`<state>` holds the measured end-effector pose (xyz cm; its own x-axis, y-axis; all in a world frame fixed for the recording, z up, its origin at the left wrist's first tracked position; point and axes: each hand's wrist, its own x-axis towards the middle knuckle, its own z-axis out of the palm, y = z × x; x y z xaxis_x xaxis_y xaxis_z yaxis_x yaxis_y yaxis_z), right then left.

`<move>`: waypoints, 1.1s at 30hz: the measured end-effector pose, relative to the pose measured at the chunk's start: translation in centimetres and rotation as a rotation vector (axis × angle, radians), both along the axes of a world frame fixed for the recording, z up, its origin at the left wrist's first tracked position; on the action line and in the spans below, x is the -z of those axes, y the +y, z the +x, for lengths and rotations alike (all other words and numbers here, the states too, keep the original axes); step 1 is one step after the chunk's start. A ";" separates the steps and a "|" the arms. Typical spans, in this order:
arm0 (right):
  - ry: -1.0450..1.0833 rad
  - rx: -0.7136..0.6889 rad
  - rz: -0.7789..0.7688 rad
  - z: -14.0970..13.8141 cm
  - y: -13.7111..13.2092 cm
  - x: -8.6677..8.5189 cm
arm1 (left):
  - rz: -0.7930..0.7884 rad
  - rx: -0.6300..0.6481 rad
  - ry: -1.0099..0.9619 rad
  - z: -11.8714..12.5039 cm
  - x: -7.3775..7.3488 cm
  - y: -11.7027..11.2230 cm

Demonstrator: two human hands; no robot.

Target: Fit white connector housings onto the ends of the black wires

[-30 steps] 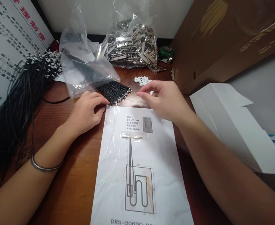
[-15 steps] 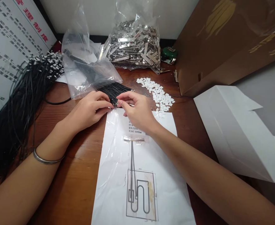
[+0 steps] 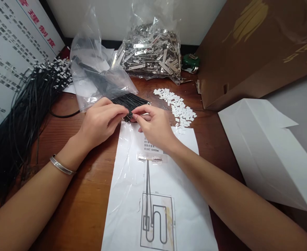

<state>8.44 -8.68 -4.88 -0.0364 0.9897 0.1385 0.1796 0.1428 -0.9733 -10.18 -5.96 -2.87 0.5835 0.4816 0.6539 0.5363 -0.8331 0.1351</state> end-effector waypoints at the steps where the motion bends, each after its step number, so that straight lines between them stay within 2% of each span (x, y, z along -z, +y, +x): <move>1: 0.001 0.000 0.004 0.0 0.0 0.0 | 0.043 -0.013 -0.004 0.0 -0.1 -0.2; 5: -0.001 0.006 0.026 0.0 -0.1 -0.1 | 0.151 0.013 -0.006 0.0 -0.5 -1.0; 14: -0.018 0.008 0.056 0.0 -0.2 -0.3 | 0.224 0.092 0.036 0.4 -1.0 -2.4; 21: -0.025 0.046 0.067 -0.1 0.0 -0.2 | 0.141 0.242 0.048 0.7 -0.9 -4.4; 24: 0.017 0.059 0.054 -0.2 -0.2 -0.2 | 0.043 0.193 0.035 0.5 -0.5 -4.2; 28: -0.044 0.222 0.184 0.0 -0.5 -0.3 | 0.041 0.096 0.082 0.1 -0.5 -3.7; 31: -0.175 0.369 0.325 0.7 0.0 -0.3 | 0.039 0.125 0.096 -0.1 -0.5 -3.7; 33: -0.246 0.391 0.362 1.4 0.5 -0.3 | 0.027 0.156 0.096 -0.1 -0.3 -3.8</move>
<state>9.81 -8.18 -4.63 0.2476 0.8274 0.5040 0.5002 0.3364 -0.7979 -10.31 -9.79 -2.53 0.7101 0.3636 0.6030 0.4099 -0.9097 0.0658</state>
